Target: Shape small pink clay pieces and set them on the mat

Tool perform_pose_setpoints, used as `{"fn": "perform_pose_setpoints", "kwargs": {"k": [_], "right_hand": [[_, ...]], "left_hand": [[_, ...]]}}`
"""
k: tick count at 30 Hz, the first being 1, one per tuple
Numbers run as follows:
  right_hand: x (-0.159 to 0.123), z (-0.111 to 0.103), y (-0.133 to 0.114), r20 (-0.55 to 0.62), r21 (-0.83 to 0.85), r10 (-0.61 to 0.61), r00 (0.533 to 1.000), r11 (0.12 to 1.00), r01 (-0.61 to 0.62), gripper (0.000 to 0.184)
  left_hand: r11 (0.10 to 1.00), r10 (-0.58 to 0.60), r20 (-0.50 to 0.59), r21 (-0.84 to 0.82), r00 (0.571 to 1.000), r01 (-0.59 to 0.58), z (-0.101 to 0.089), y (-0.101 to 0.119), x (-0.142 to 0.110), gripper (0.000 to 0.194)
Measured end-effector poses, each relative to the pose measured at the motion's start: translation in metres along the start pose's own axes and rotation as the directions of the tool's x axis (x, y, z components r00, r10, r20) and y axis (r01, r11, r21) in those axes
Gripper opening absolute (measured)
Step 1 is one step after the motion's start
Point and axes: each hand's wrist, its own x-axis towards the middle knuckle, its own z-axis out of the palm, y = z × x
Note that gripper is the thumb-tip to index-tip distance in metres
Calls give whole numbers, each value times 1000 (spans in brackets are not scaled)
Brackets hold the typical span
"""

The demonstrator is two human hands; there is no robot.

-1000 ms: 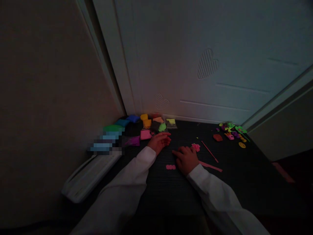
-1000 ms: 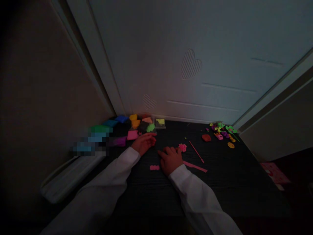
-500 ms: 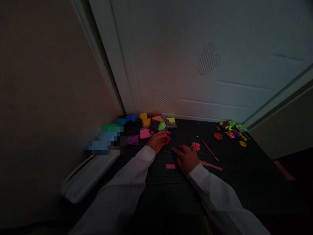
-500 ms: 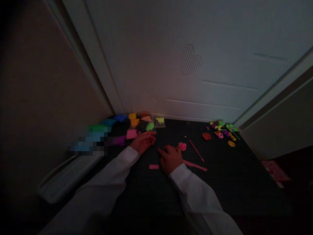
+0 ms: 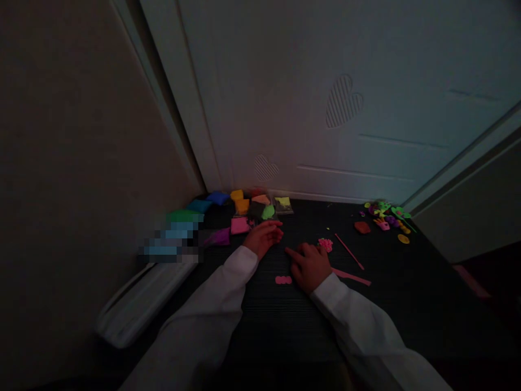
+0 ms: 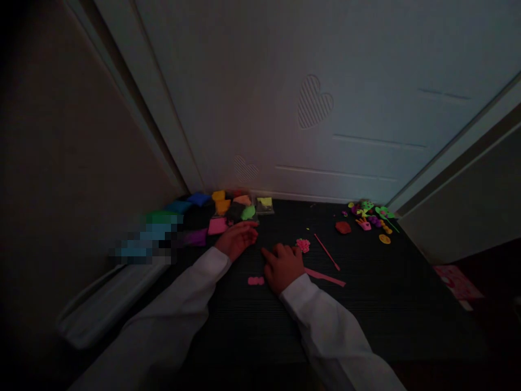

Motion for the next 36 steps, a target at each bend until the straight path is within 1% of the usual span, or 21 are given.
{"fn": "perform_pose_setpoints", "kwargs": {"k": [11,19,30,36], "right_hand": [[-1,-2,-3,11,-65,8,1000,998,-7,35],[-2,-1,-5,16,-105,12,1000,994,-10,35],[-3,2,-2,-27,-53,-2,1000,999,1,34],[-1,4,4,-92,50,-1,996,999,6,34]], "left_hand": [[1000,-4,-6,-4,1000,4,3,1,-2,20],[1000,11,10,5,1000,-11,1,0,-1,20],[1000,-4,3,3,1000,4,1,1,-1,22],[1000,6,10,7,1000,-6,0,-1,0,21]]}}
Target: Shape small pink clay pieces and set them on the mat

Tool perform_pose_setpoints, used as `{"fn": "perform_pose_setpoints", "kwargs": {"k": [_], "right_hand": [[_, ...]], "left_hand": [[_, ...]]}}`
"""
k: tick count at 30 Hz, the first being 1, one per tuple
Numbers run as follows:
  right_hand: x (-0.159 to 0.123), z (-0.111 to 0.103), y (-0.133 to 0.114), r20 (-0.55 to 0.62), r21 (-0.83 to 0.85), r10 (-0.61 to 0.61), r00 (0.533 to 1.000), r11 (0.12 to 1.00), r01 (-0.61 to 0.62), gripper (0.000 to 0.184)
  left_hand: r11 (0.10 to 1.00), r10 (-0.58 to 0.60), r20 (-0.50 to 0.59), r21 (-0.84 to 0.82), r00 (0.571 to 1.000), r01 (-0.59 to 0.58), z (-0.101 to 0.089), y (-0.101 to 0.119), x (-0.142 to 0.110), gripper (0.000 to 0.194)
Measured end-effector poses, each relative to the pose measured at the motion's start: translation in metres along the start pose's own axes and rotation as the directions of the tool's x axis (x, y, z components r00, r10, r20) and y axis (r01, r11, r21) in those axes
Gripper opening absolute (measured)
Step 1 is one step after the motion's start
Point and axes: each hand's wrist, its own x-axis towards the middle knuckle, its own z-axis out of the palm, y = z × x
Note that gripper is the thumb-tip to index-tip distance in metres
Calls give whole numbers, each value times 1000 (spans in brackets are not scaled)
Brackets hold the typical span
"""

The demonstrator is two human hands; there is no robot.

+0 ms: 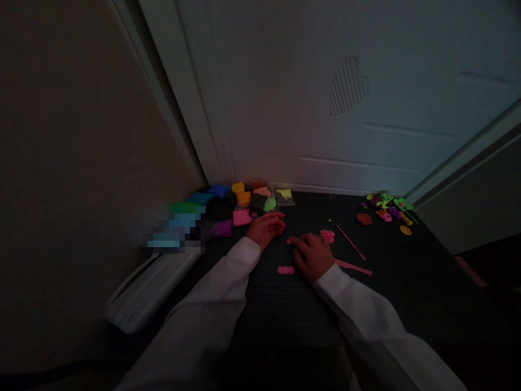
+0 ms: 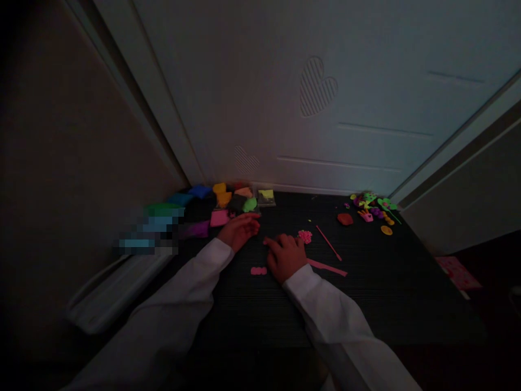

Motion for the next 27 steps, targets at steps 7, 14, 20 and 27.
{"fn": "perform_pose_setpoints", "kwargs": {"k": [7,14,20,27], "right_hand": [[2,2,5,-30,15,1,1000,1000,0,31],[1,0,0,42,-41,-11,999,999,13,30],[2,-2,-1,36,-30,-6,999,1000,7,32],[2,-4,-3,64,-45,-9,998,999,12,31]], "left_hand": [[1000,9,-5,23,1000,-9,0,-1,0,21],[1000,-4,-7,15,1000,4,1,0,0,20],[1000,-8,-17,20,1000,9,3,1,-1,20],[1000,-8,-44,16,999,8,6,3,-3,19]]}}
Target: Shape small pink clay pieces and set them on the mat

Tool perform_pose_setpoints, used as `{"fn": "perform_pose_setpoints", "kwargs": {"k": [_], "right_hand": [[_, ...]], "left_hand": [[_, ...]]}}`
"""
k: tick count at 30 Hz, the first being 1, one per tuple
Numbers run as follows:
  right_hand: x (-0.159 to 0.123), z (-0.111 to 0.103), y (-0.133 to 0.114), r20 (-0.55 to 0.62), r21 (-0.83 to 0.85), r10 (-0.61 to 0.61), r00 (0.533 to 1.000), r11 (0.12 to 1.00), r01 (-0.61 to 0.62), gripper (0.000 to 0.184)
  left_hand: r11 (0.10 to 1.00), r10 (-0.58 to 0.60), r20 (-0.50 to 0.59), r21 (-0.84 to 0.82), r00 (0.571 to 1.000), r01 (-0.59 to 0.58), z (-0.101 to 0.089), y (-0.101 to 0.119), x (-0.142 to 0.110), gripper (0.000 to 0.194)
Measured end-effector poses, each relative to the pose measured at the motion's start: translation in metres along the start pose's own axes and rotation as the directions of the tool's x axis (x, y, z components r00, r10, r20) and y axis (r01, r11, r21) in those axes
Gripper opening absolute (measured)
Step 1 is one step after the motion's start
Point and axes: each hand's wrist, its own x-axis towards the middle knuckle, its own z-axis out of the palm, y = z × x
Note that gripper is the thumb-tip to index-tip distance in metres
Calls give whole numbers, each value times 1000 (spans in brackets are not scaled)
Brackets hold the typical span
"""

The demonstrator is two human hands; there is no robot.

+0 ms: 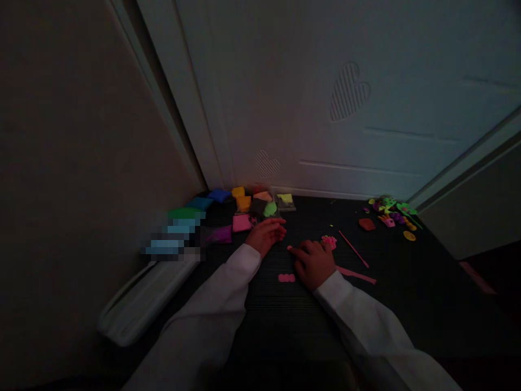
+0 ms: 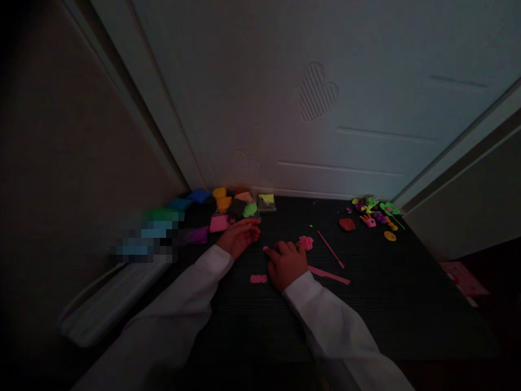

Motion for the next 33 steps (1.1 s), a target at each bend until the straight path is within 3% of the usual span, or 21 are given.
{"fn": "perform_pose_setpoints", "kwargs": {"k": [33], "right_hand": [[2,3,1,-6,-5,38,999,999,-38,31]], "left_hand": [[1000,-1,26,9,1000,1,-4,-2,3,21]]}}
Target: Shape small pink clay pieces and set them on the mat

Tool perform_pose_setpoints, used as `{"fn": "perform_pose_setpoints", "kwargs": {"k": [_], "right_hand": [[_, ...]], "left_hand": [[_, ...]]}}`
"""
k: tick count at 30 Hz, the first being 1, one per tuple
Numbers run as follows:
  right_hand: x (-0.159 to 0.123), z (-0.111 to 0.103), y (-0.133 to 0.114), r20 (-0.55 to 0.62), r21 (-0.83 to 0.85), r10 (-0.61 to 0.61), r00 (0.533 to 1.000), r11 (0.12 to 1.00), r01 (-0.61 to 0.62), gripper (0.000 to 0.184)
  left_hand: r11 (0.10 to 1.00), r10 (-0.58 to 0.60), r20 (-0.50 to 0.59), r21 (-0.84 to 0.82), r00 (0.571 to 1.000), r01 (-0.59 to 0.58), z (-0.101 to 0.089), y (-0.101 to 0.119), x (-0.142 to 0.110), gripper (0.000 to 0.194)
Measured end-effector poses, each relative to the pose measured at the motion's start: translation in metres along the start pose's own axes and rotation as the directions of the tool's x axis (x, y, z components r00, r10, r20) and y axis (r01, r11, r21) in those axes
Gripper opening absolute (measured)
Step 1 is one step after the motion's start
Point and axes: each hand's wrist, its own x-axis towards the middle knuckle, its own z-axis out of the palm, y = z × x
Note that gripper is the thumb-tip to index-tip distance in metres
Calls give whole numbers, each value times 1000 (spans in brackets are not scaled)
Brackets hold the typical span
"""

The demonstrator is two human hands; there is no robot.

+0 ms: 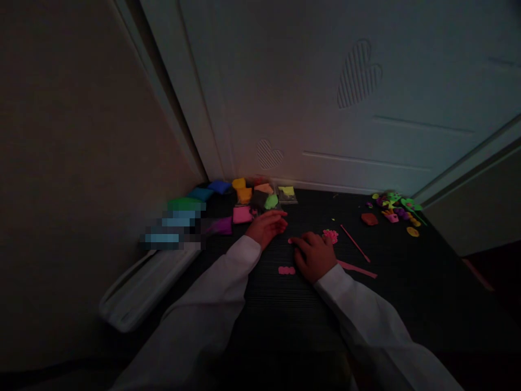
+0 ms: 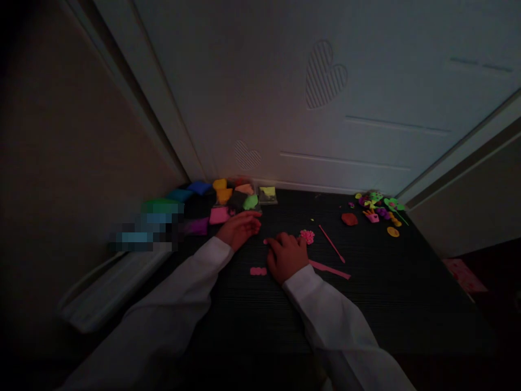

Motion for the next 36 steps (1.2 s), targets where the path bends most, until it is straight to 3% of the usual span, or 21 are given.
{"fn": "perform_pose_setpoints", "kwargs": {"k": [36], "right_hand": [[-2,-3,-1,12,-26,-43,999,999,43,29]], "left_hand": [[1000,3,12,8,1000,-3,1,0,0,22]]}}
